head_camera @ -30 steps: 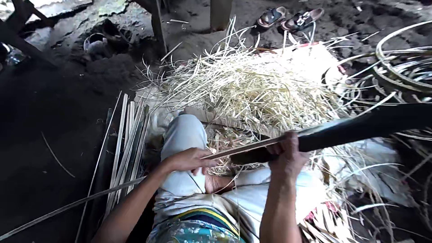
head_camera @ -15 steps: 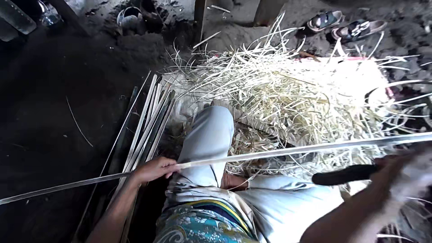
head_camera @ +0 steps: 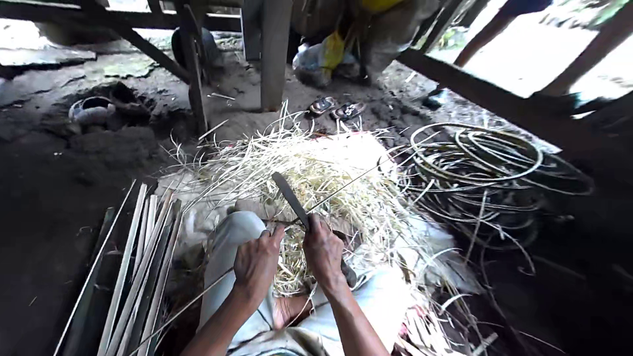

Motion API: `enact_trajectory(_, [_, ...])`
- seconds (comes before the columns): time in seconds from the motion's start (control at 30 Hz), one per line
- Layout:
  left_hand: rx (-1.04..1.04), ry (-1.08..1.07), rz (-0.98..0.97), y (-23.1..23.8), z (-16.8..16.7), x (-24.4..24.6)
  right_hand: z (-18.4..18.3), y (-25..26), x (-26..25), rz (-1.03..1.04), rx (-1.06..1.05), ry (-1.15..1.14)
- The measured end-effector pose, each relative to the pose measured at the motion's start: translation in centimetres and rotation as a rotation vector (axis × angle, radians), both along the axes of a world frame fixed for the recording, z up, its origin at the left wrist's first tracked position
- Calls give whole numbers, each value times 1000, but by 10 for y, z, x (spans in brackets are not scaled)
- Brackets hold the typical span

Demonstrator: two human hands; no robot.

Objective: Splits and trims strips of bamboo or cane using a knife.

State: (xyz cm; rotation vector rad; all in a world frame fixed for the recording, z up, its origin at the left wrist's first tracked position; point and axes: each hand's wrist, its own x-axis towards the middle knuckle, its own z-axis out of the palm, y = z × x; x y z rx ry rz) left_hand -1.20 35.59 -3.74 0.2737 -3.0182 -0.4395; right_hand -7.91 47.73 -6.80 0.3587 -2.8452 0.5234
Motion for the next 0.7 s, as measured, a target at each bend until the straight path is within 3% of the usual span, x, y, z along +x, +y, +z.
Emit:
enact_trajectory(0.27, [-58, 134, -23, 0, -1, 12, -6, 13, -19, -54, -34, 129])
enact_trajectory(0.33, [-92, 174, -21, -4, -1, 20, 2, 20, -27, -102, -20, 66])
enact_trajectory(0.5, [-99, 263, -82, -37, -8, 60, 6, 66, -78, -296, -26, -151])
enact_trajectory(0.7, [-74, 336, -141, -76, -9, 102, 7, 99, -105, -288, -28, -46])
